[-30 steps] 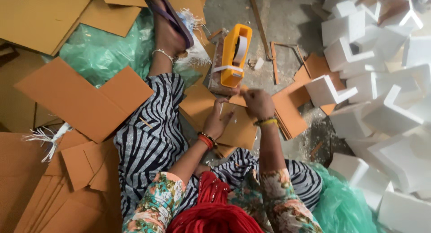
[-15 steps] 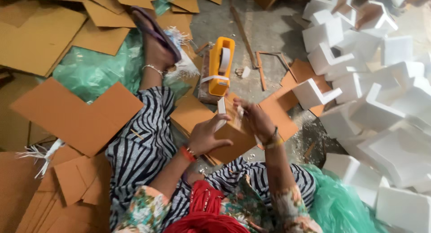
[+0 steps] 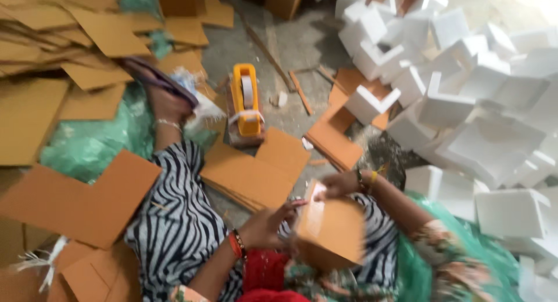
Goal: The person sits on the floor and assembles small cardboard boxes by inserting white foam inserts into the cardboard frames and securing them with tape. The person repeatedly picks up materials, folds the cardboard, inserts the foam, and uses a tape dispenser to seal the joints.
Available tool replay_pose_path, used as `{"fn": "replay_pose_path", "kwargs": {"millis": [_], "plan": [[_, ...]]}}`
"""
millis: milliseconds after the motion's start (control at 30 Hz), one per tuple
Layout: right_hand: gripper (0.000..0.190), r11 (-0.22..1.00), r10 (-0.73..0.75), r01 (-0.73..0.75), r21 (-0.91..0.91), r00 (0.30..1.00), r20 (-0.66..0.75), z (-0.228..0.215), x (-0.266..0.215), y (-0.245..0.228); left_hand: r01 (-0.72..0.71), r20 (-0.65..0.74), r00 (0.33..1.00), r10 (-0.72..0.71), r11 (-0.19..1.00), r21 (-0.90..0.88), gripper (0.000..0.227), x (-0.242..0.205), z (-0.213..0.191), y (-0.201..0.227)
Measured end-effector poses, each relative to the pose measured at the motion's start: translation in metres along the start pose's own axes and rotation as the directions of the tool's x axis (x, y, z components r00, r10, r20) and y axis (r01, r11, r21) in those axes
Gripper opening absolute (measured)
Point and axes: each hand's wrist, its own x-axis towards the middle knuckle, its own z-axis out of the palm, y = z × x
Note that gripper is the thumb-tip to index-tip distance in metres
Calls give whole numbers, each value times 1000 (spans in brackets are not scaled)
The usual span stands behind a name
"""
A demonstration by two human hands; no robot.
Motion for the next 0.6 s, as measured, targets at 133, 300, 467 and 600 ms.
{"fn": "replay_pose_path", "kwargs": {"millis": [133, 300, 467, 600], "plan": [[42, 992, 55, -95, -83, 916, -397, -174, 3, -8, 254, -23, 967, -253, 960, 115, 83, 3, -13, -33], [23, 1000, -9, 8, -6, 454, -891, -383, -19, -58, 456, -165, 890, -425, 825, 334, 39, -12, -5, -96], [19, 860, -174, 503, -83, 137, -975, -451, -12, -63, 550, -48, 824, -565, 777, 306, 43, -12, -2, -105], [5, 676, -735, 120, -727, 182, -654, -358, 35, 30, 532, -33, 828, -560, 765, 363, 43, -13, 1, -120]]}}
